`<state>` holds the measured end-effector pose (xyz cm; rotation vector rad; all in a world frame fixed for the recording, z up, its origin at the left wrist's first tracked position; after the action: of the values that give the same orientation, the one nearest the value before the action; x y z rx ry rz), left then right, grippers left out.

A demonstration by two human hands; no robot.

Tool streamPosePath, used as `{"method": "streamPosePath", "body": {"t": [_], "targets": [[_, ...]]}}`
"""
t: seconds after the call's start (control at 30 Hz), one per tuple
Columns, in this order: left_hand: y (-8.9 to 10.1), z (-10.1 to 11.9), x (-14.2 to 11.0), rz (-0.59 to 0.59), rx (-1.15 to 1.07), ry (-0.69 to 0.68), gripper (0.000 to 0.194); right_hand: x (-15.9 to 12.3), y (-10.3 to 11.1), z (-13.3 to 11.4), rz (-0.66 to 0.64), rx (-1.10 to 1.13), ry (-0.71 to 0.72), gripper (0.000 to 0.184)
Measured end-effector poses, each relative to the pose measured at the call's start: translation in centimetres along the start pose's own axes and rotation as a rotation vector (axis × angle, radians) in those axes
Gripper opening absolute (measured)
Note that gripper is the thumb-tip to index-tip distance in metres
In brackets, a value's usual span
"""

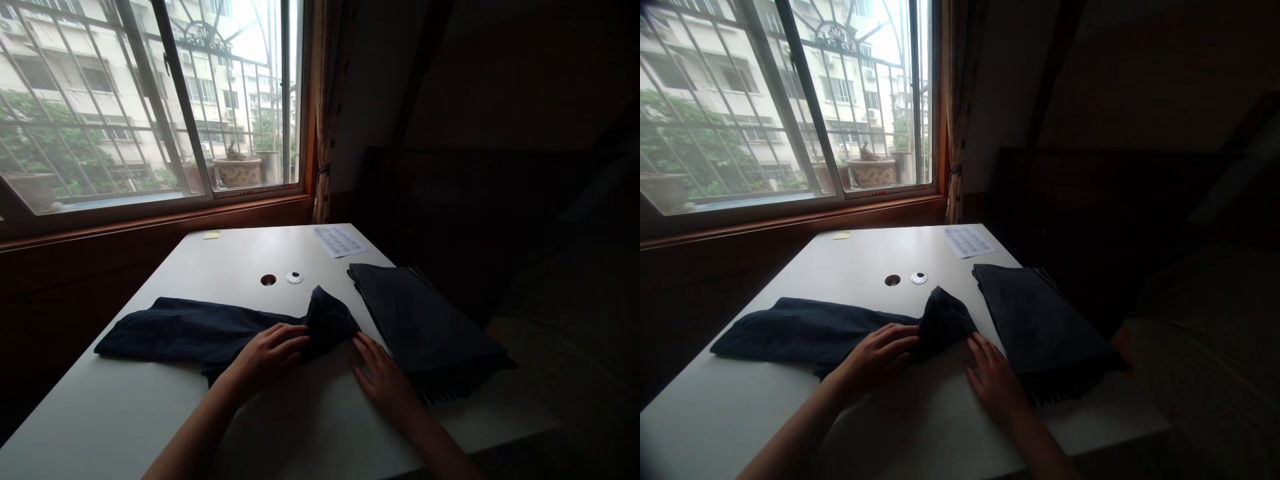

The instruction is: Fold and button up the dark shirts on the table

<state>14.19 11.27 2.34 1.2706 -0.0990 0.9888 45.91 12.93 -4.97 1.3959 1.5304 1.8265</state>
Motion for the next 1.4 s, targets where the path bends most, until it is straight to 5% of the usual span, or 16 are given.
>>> {"method": "streamPosePath", "body": {"t": [0.1, 0.23, 0.37, 0.53, 0.8, 1.03, 1.23, 1.4], "targets": [[2.4, -1.5, -0.9, 0.018, -0.005, 0.175, 0.03, 0.7, 1.0, -0.4, 0.056, 0.069, 0.015, 0.06], [4.6, -2.6, -2.4, -0.138, -0.065, 0.382, 0.024, 3.0, 2.4, -0.9, 0.14, 0.146, -0.017, 0.067], [4.3, -1.9, -3.9, -0.256, -0.056, 0.402, 0.046, 6.3, 2.4, -1.2, 0.062, 0.178, 0.012, 0.068], [4.2, -1.8, -7.5, -0.208, 0.162, 0.392, 0.077, 8.8, 1.3, -1.0, -0.113, 0.202, -0.005, 0.04], [7.1, -3.2, -11.3, -0.037, 0.282, 0.492, 0.026, 8.6, 2.9, 1.5, 0.052, 0.41, -0.208, 0.037], [9.4, -1.6, -8.1, 0.237, 0.189, 0.538, 0.025, 8.4, 6.1, 3.9, 0.308, 0.445, -0.308, 0.038], [13.6, 3.0, -2.6, 0.313, 0.191, 0.474, 0.022, 9.6, 10.5, 3.9, 0.603, 0.529, -0.473, 0.043], [15.8, 4.9, 1.0, 0.412, 0.222, 0.565, 0.03, 12.6, 13.2, 3.8, 0.739, 0.498, -0.489, 0.045]]}}
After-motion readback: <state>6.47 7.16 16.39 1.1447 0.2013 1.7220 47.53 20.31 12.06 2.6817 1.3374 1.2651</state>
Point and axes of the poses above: each hand's wrist, its own x-axis towards the middle knuckle, its own y-axis out of the back of the hand, z = x × y, the point moved 1 cm from there along x, towards the middle knuckle, and after that the axes turned 8 degrees about -x, right-handed, at the moved point
